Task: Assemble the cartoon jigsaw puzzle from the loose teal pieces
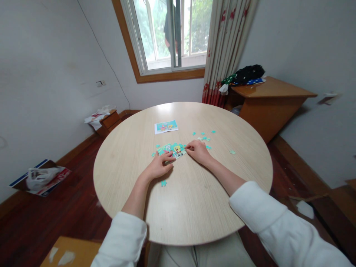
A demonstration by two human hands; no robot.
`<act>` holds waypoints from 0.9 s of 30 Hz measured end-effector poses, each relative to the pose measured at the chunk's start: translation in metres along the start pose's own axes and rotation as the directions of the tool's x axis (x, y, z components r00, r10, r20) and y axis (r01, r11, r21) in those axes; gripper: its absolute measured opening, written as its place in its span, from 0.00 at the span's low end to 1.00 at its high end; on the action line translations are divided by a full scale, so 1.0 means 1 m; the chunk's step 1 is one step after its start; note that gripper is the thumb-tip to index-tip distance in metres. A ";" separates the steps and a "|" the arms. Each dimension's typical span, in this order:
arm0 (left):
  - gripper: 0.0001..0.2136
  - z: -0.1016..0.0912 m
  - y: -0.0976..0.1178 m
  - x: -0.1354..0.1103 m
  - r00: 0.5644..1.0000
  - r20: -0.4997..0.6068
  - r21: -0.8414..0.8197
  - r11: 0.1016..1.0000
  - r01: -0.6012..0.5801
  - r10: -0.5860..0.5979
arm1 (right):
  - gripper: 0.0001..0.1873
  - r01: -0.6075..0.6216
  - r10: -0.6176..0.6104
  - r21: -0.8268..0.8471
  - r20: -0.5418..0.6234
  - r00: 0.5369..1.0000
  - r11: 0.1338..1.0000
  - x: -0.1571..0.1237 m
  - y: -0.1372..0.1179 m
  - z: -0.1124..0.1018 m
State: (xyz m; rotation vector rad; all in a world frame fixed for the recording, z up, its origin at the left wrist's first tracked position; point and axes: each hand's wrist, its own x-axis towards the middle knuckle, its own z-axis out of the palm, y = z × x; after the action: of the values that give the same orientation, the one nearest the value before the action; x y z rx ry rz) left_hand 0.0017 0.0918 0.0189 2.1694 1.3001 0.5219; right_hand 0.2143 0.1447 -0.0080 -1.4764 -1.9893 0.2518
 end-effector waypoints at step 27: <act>0.10 0.005 -0.008 0.003 0.989 -0.145 -0.041 0.999 0.032 -0.038 | 0.11 -0.125 0.152 0.132 -0.220 0.964 0.983 0.009 0.021 -0.021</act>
State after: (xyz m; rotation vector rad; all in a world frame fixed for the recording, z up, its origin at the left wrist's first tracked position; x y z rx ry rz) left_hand 0.0011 0.0964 0.0099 2.1060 1.3907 0.6967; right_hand 0.2420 0.1562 0.0008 -1.4990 -1.6639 0.2407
